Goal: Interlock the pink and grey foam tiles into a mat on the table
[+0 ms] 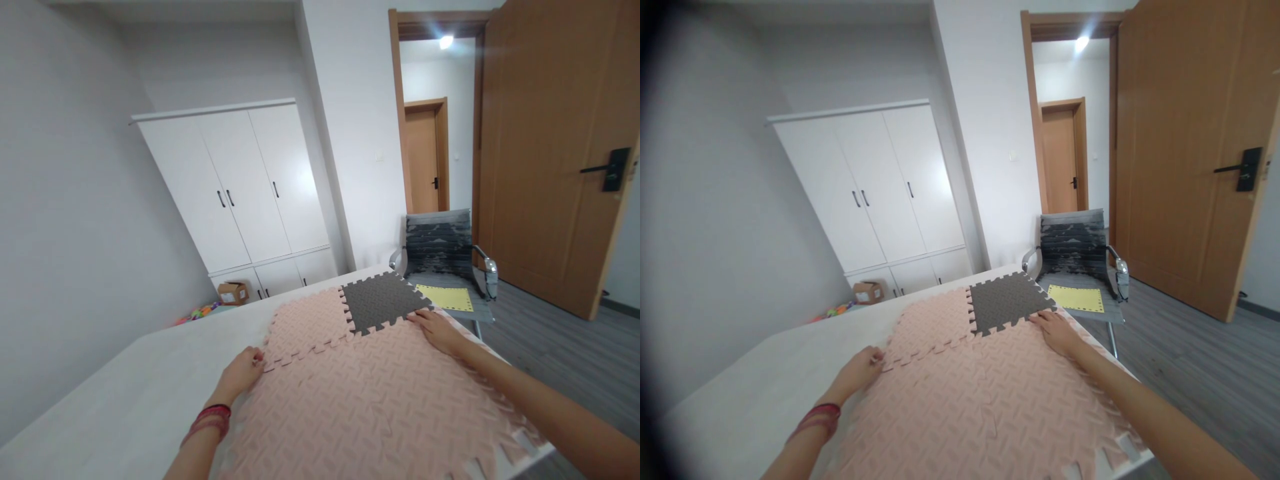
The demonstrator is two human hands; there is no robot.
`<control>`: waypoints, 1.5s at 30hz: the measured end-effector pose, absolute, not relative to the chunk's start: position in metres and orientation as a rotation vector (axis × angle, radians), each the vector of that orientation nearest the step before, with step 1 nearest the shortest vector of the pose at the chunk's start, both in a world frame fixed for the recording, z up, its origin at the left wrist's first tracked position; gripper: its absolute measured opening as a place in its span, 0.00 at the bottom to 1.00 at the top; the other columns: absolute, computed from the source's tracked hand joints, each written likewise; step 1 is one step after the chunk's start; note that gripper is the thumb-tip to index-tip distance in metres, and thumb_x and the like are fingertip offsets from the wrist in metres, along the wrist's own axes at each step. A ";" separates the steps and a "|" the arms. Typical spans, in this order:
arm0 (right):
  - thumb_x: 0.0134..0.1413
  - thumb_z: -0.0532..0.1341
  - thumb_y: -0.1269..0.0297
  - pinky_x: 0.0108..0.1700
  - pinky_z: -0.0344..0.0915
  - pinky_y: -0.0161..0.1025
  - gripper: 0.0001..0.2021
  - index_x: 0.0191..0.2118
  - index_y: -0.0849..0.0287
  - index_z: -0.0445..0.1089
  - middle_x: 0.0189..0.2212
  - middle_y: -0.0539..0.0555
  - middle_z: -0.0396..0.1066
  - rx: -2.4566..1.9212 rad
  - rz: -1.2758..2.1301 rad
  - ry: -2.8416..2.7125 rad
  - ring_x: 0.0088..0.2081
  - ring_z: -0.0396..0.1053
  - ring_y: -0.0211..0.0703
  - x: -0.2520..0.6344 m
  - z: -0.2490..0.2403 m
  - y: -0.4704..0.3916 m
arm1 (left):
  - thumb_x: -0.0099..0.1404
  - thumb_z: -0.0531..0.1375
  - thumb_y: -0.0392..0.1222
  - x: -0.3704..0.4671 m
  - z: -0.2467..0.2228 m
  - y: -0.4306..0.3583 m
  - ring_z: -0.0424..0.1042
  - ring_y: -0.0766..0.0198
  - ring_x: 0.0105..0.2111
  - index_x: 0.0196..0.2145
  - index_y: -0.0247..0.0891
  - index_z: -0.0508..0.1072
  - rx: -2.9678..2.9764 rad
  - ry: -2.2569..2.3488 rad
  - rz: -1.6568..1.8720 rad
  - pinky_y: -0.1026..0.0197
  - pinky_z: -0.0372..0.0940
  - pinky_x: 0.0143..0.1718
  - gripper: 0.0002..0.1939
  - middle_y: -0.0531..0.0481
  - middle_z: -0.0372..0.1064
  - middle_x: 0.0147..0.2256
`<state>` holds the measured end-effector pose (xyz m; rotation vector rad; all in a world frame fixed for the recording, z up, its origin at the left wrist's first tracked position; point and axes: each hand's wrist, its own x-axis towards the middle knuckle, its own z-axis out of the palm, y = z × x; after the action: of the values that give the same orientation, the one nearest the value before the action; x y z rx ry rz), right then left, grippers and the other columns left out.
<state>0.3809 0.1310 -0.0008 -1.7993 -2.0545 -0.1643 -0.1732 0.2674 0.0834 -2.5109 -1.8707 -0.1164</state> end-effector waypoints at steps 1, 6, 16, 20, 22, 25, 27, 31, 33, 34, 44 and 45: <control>0.56 0.45 0.71 0.58 0.55 0.45 0.26 0.59 0.54 0.63 0.56 0.59 0.63 -1.802 -0.159 -2.055 0.56 0.59 0.44 0.381 -0.001 0.131 | 0.64 0.54 0.40 -0.172 0.085 0.267 0.68 0.63 0.43 0.40 0.34 0.69 -2.517 -1.867 -0.124 0.55 0.61 0.48 0.09 0.47 0.68 0.42; 0.56 0.44 0.71 0.58 0.54 0.46 0.26 0.58 0.55 0.63 0.56 0.60 0.63 -1.804 -0.142 -2.063 0.57 0.59 0.45 0.380 0.000 0.132 | 0.62 0.48 0.31 -0.152 0.091 0.248 0.65 0.64 0.52 0.49 0.35 0.67 -2.592 -1.741 -0.126 0.62 0.55 0.55 0.19 0.44 0.66 0.52; 0.57 0.45 0.69 0.58 0.54 0.45 0.25 0.59 0.54 0.63 0.57 0.58 0.63 -1.839 -0.145 -2.050 0.56 0.60 0.44 0.381 -0.002 0.133 | 0.63 0.45 0.33 -0.126 0.082 0.191 0.61 0.56 0.57 0.63 0.34 0.54 -2.602 -1.620 0.042 0.55 0.57 0.56 0.29 0.41 0.59 0.59; 0.58 0.43 0.69 0.59 0.53 0.43 0.25 0.59 0.54 0.62 0.57 0.57 0.62 -1.853 -0.138 -2.060 0.57 0.59 0.43 0.382 -0.006 0.134 | 0.66 0.45 0.33 -0.124 0.081 0.193 0.60 0.60 0.57 0.58 0.36 0.61 -2.624 -1.628 0.072 0.57 0.55 0.58 0.23 0.42 0.61 0.57; 0.58 0.44 0.68 0.59 0.53 0.43 0.25 0.60 0.54 0.62 0.58 0.57 0.61 -1.877 -0.143 -2.076 0.58 0.58 0.43 0.383 -0.008 0.134 | 0.68 0.49 0.39 -0.122 0.081 0.195 0.64 0.60 0.53 0.55 0.37 0.64 -2.627 -1.656 0.089 0.52 0.58 0.56 0.18 0.43 0.64 0.54; 0.59 0.44 0.68 0.60 0.52 0.42 0.25 0.60 0.55 0.62 0.59 0.57 0.60 -1.941 -0.156 -2.091 0.58 0.58 0.42 0.380 -0.002 0.132 | 0.66 0.55 0.49 -0.121 0.081 0.198 0.67 0.59 0.48 0.50 0.38 0.67 -2.622 -1.710 0.119 0.47 0.64 0.51 0.18 0.45 0.66 0.50; 0.58 0.45 0.70 0.59 0.54 0.42 0.24 0.59 0.56 0.63 0.58 0.58 0.62 -2.023 -0.153 -2.106 0.58 0.59 0.43 0.371 0.010 0.130 | 0.65 0.56 0.50 -0.119 0.082 0.199 0.68 0.59 0.46 0.48 0.37 0.68 -2.610 -1.743 0.137 0.48 0.65 0.49 0.18 0.45 0.67 0.48; 0.56 0.45 0.72 0.53 0.58 0.53 0.22 0.52 0.63 0.68 0.50 0.66 0.68 -2.146 -0.176 -2.093 0.54 0.62 0.55 0.323 0.042 0.132 | 0.66 0.55 0.50 -0.108 0.085 0.201 0.70 0.60 0.43 0.50 0.36 0.66 -2.566 -1.788 0.161 0.49 0.67 0.46 0.19 0.46 0.68 0.46; 0.55 0.45 0.73 0.52 0.58 0.55 0.23 0.53 0.65 0.67 0.54 0.68 0.64 -2.087 -0.179 -2.118 0.55 0.61 0.58 0.285 0.052 0.137 | 0.66 0.55 0.51 -0.100 0.086 0.199 0.70 0.60 0.43 0.53 0.37 0.64 -2.547 -1.801 0.182 0.49 0.68 0.46 0.21 0.45 0.68 0.46; 0.55 0.46 0.73 0.52 0.58 0.53 0.23 0.55 0.63 0.65 0.57 0.66 0.61 -2.029 -0.161 -2.159 0.57 0.60 0.56 0.264 0.055 0.140 | 0.67 0.54 0.51 -0.095 0.086 0.197 0.70 0.60 0.43 0.54 0.37 0.63 -2.538 -1.804 0.195 0.49 0.68 0.45 0.22 0.45 0.68 0.46; 0.62 0.46 0.52 0.58 0.51 0.54 0.24 0.61 0.51 0.58 0.60 0.66 0.57 -1.770 0.006 -2.255 0.61 0.54 0.56 0.117 0.057 0.155 | 0.68 0.45 0.58 -0.078 0.086 0.187 0.71 0.57 0.45 0.61 0.39 0.56 -2.494 -1.752 0.326 0.45 0.65 0.49 0.29 0.43 0.71 0.45; 0.61 0.47 0.49 0.58 0.50 0.55 0.26 0.61 0.52 0.58 0.59 0.67 0.57 -1.798 0.021 -2.235 0.61 0.53 0.58 0.113 0.058 0.155 | 0.68 0.46 0.58 -0.078 0.087 0.189 0.71 0.57 0.45 0.60 0.39 0.56 -2.498 -1.758 0.340 0.45 0.65 0.49 0.30 0.43 0.70 0.45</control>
<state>0.1127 0.1546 0.0575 -1.7979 -2.2349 0.0209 -0.0775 0.1885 0.0873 -2.4979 -1.7581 0.3404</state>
